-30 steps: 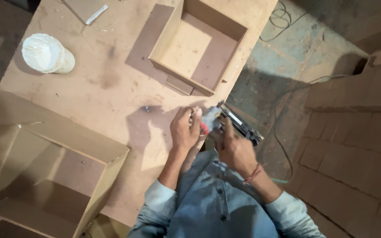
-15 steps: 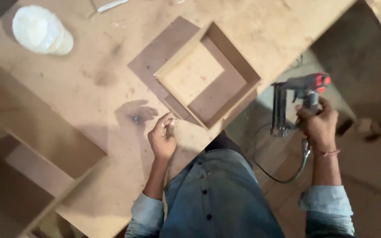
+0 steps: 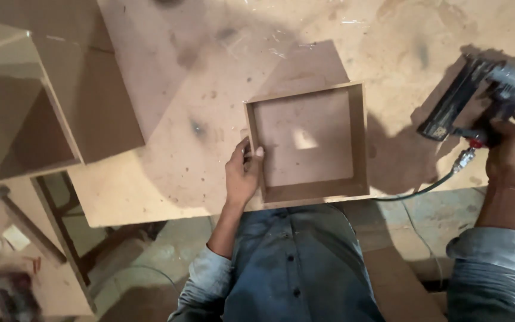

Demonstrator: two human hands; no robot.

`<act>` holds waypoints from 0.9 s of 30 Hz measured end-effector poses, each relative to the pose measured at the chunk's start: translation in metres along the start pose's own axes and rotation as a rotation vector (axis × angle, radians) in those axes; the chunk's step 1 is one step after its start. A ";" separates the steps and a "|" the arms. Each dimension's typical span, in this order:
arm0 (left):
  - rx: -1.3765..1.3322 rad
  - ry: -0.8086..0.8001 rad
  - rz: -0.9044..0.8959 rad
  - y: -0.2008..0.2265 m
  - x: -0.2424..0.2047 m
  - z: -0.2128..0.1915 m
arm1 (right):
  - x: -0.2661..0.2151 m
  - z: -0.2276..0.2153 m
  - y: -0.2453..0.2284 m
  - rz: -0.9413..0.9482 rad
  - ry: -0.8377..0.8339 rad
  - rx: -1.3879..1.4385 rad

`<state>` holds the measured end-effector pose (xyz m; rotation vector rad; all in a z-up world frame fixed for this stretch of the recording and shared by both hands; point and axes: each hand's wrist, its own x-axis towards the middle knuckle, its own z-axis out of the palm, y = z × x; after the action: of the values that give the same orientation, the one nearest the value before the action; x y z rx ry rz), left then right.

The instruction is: The person assembles small wooden boxes by aligning cut pieces and fastening them with a pneumatic nail gun. They repeatedly position the pieces, drive nails along the edges, and reposition the partially assembled boxes on the workbench.

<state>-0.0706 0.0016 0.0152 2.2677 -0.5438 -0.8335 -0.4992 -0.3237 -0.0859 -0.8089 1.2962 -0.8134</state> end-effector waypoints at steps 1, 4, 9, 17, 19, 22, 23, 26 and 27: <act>0.032 0.033 0.085 0.004 -0.003 0.002 | 0.005 0.010 -0.004 -0.006 0.102 -0.117; 0.124 0.110 0.199 0.010 -0.008 0.012 | -0.011 0.047 -0.014 -0.444 0.055 -0.534; 0.196 0.189 0.234 -0.001 -0.009 0.025 | -0.079 0.125 0.000 -0.215 -0.424 -0.778; -0.001 0.190 0.117 0.017 -0.019 0.014 | -0.135 0.195 -0.018 -0.261 -0.584 -1.318; -0.063 0.183 0.142 0.032 -0.025 -0.006 | -0.150 0.198 -0.042 -0.282 -0.526 -1.204; -0.130 0.184 0.201 0.049 -0.036 -0.048 | -0.183 0.211 -0.069 -0.211 -0.547 -0.910; -0.147 0.190 0.228 0.052 -0.037 -0.065 | -0.195 0.219 -0.076 -0.165 -0.604 -0.717; -0.073 0.219 0.418 0.050 -0.042 -0.125 | -0.233 0.265 -0.076 -0.153 -0.664 -0.369; -0.098 0.202 0.471 0.047 -0.041 -0.149 | -0.247 0.286 -0.073 -0.170 -0.665 -0.290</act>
<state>-0.0049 0.0568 0.1517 1.9860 -0.8741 -0.3826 -0.2423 -0.1296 0.1244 -1.3024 0.7582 -0.4236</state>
